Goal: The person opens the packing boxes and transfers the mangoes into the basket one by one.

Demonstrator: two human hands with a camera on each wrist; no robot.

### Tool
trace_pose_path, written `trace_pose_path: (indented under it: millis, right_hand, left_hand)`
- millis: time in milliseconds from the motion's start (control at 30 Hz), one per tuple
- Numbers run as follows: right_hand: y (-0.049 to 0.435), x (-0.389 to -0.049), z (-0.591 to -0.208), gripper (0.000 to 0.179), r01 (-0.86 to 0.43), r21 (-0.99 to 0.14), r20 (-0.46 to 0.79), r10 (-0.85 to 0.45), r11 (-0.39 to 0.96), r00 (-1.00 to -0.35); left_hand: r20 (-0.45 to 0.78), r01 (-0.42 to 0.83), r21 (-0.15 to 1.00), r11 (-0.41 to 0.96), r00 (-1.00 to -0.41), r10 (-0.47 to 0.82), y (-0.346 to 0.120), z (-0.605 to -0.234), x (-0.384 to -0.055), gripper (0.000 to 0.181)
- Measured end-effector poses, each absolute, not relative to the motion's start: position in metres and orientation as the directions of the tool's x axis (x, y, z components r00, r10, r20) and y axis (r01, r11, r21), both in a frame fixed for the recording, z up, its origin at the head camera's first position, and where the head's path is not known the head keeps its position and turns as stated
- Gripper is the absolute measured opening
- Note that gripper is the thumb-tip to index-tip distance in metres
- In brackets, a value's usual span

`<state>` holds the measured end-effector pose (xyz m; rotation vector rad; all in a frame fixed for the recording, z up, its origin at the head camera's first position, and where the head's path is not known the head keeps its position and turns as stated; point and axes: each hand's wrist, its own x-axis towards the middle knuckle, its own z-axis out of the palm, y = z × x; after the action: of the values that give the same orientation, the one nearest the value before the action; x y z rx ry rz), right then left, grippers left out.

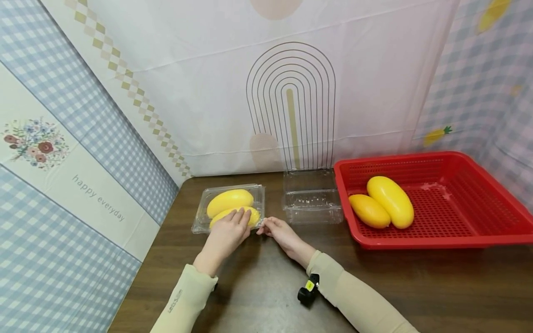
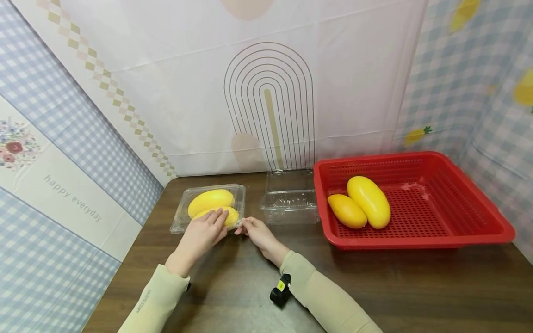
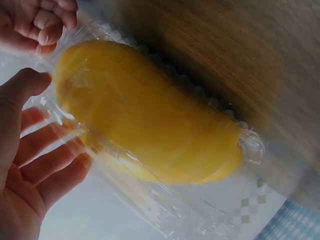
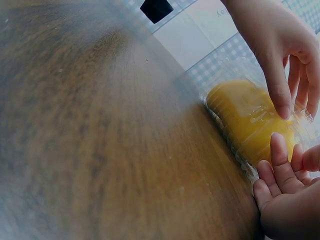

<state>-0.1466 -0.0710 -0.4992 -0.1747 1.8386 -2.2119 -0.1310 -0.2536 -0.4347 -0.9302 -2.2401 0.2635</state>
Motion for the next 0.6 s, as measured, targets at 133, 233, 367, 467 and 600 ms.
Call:
trace_pose_path:
  millis: [133, 233, 367, 467, 600]
  right_hand:
    - [-0.07, -0.147, -0.498, 0.026, 0.122, -0.977, -0.071, -0.274, -0.174, -0.959]
    - [-0.069, -0.147, -0.498, 0.026, 0.122, -0.977, -0.07, -0.275, -0.176, -0.959]
    - [-0.07, -0.147, -0.499, 0.025, 0.125, -0.977, -0.074, -0.273, -0.175, -0.959]
    - [-0.07, -0.147, -0.499, 0.025, 0.128, -0.976, -0.077, -0.272, -0.175, -0.959]
    - [-0.071, -0.146, -0.499, 0.024, 0.111, -0.979, -0.061, -0.268, -0.172, -0.961]
  left_hand:
    - [0.541, 0.534, -0.438, 0.723, -0.486, 0.686, -0.25, -0.435, -0.132, 0.041]
    - [0.55, 0.53, -0.434, 0.729, -0.485, 0.68, -0.248, -0.433, -0.132, 0.036]
    - [0.547, 0.519, -0.439, 0.734, -0.493, 0.676, -0.245, -0.432, -0.133, 0.03]
    - [0.537, 0.514, -0.453, 0.728, -0.495, 0.683, -0.242, -0.431, -0.134, 0.027]
    - [0.519, 0.511, -0.477, 0.715, -0.492, 0.699, -0.24, -0.429, -0.135, 0.024]
